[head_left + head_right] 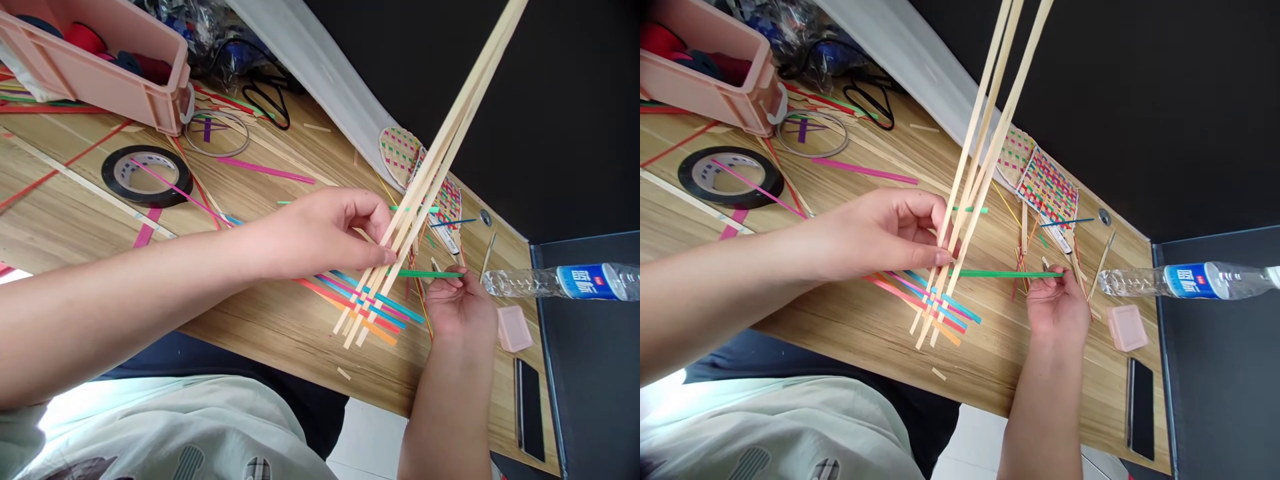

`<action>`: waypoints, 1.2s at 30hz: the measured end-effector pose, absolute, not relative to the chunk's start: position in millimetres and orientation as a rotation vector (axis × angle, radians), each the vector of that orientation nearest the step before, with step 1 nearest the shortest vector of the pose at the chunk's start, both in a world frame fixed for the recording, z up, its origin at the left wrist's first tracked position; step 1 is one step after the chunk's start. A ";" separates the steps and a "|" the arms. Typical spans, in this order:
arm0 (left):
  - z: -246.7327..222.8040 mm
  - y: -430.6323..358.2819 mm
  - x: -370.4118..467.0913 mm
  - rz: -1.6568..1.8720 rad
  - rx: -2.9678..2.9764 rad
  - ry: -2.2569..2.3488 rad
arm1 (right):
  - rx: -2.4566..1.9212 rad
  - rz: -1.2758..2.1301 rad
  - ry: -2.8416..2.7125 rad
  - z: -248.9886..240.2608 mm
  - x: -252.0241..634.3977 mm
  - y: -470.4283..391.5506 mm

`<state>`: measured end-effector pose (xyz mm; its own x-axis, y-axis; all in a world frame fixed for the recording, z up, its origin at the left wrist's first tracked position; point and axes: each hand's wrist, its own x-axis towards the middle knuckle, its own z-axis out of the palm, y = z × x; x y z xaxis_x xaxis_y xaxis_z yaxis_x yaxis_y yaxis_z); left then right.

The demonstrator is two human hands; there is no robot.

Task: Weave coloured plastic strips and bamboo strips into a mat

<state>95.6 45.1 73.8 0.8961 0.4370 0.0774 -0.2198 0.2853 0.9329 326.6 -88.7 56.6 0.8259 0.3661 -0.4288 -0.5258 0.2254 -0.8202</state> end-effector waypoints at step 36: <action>69.9 34.2 99.2 0.380 1.145 0.198 | -1.082 1.258 -0.193 52.3 260.0 -103.0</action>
<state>99.2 34.2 69.9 0.9191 0.3921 0.0393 -0.1919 0.3583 0.9137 260.0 -103.0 52.3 0.3618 0.8318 -0.4210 -0.6672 -0.0844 -0.7401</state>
